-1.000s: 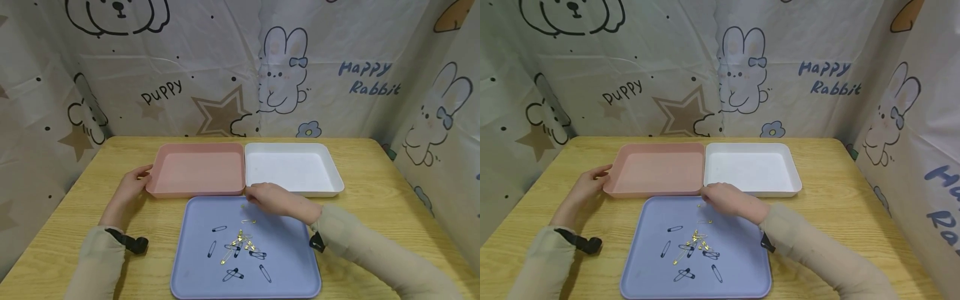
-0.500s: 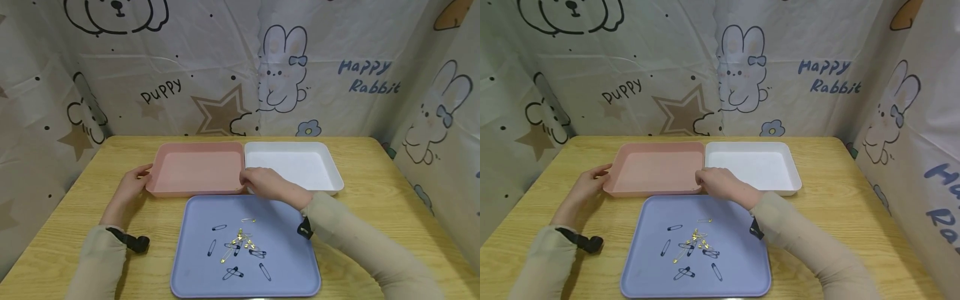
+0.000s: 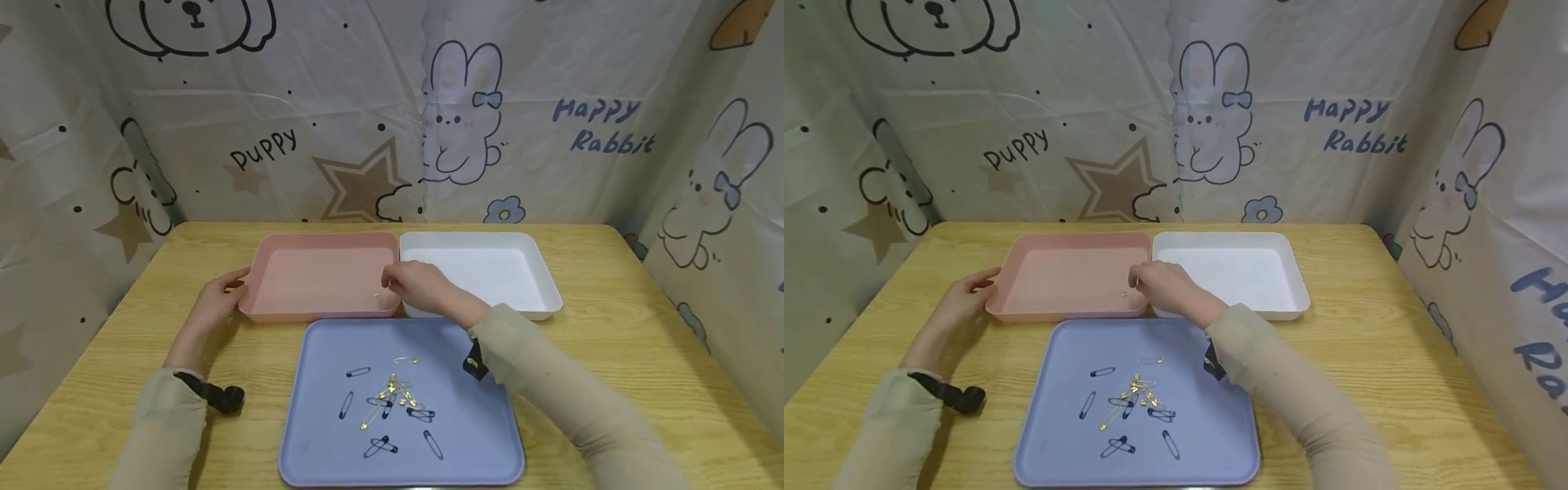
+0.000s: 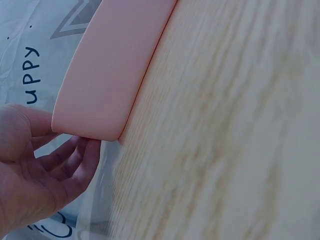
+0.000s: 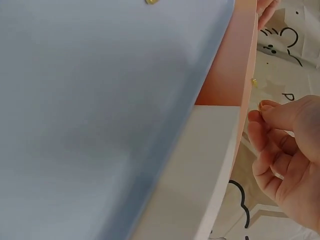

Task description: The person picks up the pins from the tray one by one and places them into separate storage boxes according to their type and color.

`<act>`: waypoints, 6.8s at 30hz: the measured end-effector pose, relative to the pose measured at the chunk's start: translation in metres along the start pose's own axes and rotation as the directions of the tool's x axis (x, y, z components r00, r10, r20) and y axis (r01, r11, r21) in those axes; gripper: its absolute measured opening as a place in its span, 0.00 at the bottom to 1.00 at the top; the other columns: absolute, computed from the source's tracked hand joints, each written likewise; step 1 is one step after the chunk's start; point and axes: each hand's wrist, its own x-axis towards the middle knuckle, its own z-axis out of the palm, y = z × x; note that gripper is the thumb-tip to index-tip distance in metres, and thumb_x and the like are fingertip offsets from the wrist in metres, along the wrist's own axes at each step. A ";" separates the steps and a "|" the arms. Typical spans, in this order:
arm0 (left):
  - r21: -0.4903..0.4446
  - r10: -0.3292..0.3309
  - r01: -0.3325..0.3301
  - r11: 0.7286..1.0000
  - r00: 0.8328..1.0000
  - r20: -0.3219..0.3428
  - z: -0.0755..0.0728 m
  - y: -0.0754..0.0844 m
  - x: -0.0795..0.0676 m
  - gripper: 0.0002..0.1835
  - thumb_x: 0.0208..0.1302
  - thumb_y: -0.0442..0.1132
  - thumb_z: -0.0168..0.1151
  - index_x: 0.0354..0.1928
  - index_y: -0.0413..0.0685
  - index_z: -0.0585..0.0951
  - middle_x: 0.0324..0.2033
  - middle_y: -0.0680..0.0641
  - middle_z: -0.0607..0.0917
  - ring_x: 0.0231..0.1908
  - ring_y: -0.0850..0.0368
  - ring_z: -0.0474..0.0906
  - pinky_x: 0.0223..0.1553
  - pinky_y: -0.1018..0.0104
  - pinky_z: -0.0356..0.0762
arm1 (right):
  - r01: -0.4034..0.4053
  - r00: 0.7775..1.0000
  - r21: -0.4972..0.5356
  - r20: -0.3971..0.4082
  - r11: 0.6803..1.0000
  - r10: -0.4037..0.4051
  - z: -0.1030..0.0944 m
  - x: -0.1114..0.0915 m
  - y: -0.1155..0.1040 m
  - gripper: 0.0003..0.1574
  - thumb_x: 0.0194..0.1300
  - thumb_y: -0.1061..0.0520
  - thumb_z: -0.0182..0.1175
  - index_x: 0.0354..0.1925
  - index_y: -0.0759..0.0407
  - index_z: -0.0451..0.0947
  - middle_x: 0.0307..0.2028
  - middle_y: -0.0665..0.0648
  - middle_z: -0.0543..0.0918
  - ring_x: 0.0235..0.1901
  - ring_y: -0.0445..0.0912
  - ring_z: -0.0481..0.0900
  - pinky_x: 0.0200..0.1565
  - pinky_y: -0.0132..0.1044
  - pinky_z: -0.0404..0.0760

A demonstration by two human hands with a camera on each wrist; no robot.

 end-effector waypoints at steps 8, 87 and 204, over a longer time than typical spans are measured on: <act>-0.003 -0.007 0.007 1.000 1.000 -0.004 -0.001 0.003 0.000 0.25 0.70 0.41 0.41 0.66 0.40 0.59 0.54 0.30 0.67 0.48 0.43 0.66 0.35 0.70 0.66 | -0.054 0.999 0.016 0.007 0.998 0.054 0.006 0.017 0.000 0.08 0.62 0.59 0.56 0.40 0.54 0.79 0.37 0.51 0.82 0.35 0.43 0.77 0.40 0.36 0.76; -0.210 -0.061 0.080 0.974 0.994 0.095 0.000 -0.008 0.002 0.28 0.71 0.46 0.40 0.68 0.42 0.55 0.59 0.34 0.64 0.35 0.71 0.70 0.35 0.76 0.70 | 0.232 0.966 -0.075 0.136 0.970 -0.221 0.020 -0.081 -0.003 0.07 0.53 0.51 0.65 0.32 0.49 0.83 0.28 0.43 0.78 0.28 0.35 0.73 0.34 0.28 0.73; -0.208 -0.053 0.052 0.977 0.999 0.000 0.006 -0.009 -0.003 0.28 0.69 0.47 0.43 0.68 0.44 0.57 0.57 0.34 0.64 0.35 0.69 0.68 0.34 0.79 0.71 | 0.039 0.999 -0.017 0.011 0.999 -0.039 -0.005 -0.012 -0.006 0.06 0.56 0.54 0.62 0.34 0.51 0.83 0.31 0.47 0.82 0.29 0.39 0.76 0.33 0.32 0.74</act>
